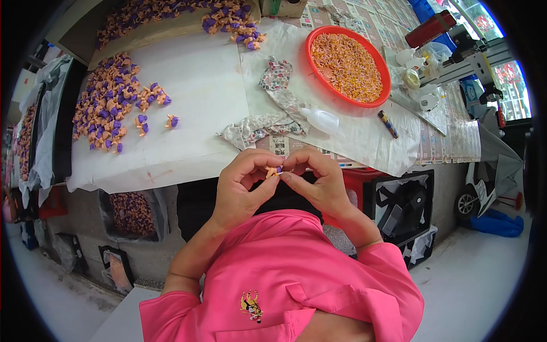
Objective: Assembling small purple flower decorations and orange beads onto a base strip using a glue applicator.
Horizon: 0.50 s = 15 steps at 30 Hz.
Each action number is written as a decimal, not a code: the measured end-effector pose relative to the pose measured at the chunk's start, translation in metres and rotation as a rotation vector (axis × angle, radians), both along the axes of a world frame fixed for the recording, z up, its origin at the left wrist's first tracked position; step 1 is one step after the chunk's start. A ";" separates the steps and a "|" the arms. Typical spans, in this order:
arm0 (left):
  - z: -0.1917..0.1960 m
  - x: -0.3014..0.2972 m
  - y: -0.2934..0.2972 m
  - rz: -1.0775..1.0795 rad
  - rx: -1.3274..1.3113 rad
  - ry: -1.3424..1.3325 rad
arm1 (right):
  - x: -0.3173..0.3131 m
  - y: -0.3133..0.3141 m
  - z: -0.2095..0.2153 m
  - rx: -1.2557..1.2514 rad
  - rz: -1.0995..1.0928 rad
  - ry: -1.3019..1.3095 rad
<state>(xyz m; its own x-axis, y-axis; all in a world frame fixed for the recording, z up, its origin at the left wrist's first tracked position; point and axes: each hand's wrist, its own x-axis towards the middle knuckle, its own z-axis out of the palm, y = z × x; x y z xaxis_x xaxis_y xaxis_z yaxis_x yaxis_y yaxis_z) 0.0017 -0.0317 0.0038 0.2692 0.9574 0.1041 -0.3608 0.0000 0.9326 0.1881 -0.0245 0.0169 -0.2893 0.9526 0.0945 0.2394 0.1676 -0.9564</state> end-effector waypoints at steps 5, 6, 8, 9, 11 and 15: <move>-0.001 0.003 -0.001 0.058 0.029 0.086 | -0.002 0.000 -0.002 0.022 -0.013 -0.049; -0.001 0.003 0.000 0.057 0.029 0.086 | -0.003 0.000 -0.003 0.042 -0.035 -0.045; -0.002 0.003 0.000 0.093 0.059 0.095 | -0.006 0.001 -0.002 0.062 -0.058 -0.041; -0.002 0.003 0.000 0.094 0.059 0.097 | -0.007 0.002 -0.001 0.066 -0.053 -0.047; -0.002 0.000 0.000 0.099 0.027 0.058 | -0.009 0.003 0.001 0.072 -0.045 -0.049; -0.003 -0.016 0.015 0.141 0.004 0.075 | -0.007 0.010 0.005 0.126 -0.060 -0.028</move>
